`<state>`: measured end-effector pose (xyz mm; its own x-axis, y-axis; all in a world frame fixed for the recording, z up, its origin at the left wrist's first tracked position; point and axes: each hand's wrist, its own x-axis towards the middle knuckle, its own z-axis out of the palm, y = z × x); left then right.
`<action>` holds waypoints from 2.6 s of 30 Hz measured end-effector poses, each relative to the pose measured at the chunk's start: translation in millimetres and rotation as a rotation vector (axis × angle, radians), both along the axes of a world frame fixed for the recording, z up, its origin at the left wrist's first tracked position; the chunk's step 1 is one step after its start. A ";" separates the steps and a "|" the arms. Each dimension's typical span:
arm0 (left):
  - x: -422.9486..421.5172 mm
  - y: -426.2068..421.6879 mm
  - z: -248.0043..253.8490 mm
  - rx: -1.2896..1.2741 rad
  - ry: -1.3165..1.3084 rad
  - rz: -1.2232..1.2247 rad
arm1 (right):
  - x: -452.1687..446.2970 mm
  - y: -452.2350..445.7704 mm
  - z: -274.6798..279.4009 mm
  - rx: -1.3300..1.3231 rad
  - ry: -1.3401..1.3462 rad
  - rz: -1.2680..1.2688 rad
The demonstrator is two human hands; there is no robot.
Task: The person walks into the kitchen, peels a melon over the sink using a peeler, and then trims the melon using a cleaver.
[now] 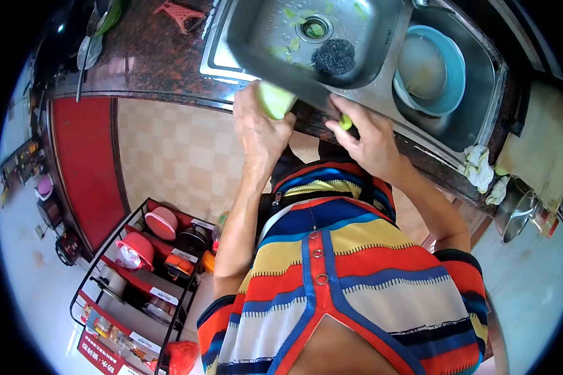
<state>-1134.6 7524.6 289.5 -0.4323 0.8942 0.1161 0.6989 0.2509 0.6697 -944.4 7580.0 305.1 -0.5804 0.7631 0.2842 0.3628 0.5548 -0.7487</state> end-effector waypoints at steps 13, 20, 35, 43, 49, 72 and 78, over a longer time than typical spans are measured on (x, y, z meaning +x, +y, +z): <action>5.7 1.5 -7.3 0.049 0.150 0.040 | 6.0 0.1 -11.9 -0.120 -0.177 0.099; 4.6 10.0 -2.0 0.052 0.171 -0.011 | 4.9 6.9 -15.3 -0.120 -0.119 0.116; 6.9 10.5 -2.0 -0.028 0.159 0.006 | -9.9 16.8 -14.5 -0.206 -0.262 0.110; 10.0 12.1 -7.4 0.039 0.210 0.069 | -28.5 34.4 -12.2 -0.256 -0.316 0.121; -7.4 7.6 -12.0 0.076 0.120 0.010 | -8.1 27.2 -28.7 -0.192 -0.131 0.175; 7.4 8.9 -9.7 0.012 0.211 0.074 | -27.7 35.4 -6.2 -0.295 -0.384 0.119; 6.0 9.4 -12.0 0.040 0.201 0.087 | -20.2 39.8 -30.9 -0.354 -0.227 0.166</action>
<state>-1128.7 7534.0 277.5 -0.4723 0.8475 0.2422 0.7964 0.2926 0.5293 -964.6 7619.8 274.2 -0.7209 0.6815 -0.1263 0.4673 0.3433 -0.8147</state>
